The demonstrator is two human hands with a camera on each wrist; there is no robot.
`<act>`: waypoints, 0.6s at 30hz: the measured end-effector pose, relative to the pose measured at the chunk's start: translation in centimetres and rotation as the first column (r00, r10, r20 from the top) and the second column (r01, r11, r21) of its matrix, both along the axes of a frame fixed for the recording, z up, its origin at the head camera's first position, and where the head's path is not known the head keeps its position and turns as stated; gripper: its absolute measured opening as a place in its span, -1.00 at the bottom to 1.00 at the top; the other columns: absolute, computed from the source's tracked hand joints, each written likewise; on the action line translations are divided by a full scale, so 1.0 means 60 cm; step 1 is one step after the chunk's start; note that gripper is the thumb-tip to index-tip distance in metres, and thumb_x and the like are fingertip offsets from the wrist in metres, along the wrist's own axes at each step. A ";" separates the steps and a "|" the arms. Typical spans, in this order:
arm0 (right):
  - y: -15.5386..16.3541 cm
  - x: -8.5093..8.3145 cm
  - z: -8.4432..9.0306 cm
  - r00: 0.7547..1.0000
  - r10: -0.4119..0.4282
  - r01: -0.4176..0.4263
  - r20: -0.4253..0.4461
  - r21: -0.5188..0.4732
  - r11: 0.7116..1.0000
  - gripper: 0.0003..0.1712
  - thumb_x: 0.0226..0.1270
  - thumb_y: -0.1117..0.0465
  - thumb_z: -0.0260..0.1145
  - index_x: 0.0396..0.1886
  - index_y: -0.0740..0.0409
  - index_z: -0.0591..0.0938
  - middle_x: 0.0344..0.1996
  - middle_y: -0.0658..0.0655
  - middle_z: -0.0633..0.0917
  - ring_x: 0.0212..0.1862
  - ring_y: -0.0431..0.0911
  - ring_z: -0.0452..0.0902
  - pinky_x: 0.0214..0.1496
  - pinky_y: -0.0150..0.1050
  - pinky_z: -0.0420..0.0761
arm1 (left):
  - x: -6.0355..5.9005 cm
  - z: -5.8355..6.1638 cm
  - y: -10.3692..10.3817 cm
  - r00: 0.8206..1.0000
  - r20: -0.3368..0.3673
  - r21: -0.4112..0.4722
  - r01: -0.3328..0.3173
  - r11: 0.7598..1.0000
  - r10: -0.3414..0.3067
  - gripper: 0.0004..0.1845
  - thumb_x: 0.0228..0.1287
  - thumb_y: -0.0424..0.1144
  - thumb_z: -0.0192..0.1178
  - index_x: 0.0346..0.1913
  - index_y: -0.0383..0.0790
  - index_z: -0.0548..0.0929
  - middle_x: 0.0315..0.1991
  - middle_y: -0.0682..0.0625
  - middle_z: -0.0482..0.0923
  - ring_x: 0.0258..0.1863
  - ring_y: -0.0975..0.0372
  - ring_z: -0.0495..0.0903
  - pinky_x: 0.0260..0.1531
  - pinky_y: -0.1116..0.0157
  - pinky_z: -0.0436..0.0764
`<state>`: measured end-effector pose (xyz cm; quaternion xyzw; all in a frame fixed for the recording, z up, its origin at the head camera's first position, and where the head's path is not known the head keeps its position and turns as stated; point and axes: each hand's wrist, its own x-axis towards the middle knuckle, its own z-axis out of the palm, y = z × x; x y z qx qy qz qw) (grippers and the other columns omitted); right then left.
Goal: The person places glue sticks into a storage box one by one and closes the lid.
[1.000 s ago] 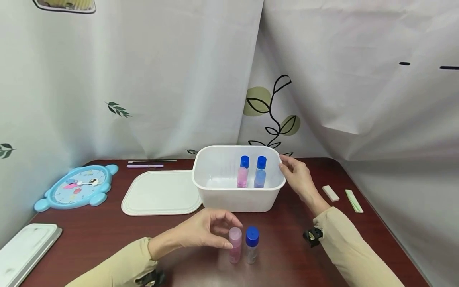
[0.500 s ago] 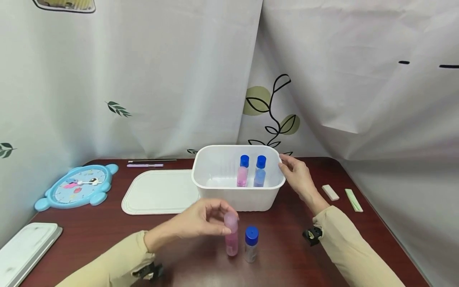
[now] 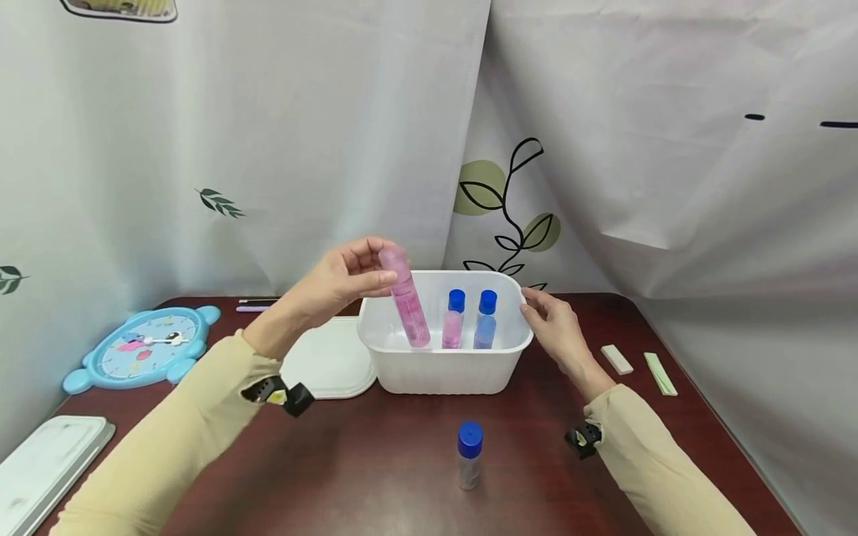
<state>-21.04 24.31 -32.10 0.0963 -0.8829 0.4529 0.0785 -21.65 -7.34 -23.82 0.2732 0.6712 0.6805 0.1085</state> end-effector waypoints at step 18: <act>-0.001 -0.004 -0.003 1.000 0.004 -0.004 -0.005 -0.011 1.000 -0.49 0.47 0.25 0.03 0.29 0.46 0.30 0.11 0.47 0.50 0.08 0.20 0.48 -0.12 -0.61 0.49 | -0.100 -0.103 0.044 0.974 0.068 -0.234 -0.194 0.953 0.215 -0.63 0.20 -0.45 0.22 0.09 -0.39 0.53 -0.15 -0.14 0.57 -0.23 0.25 0.53 -0.02 0.21 0.60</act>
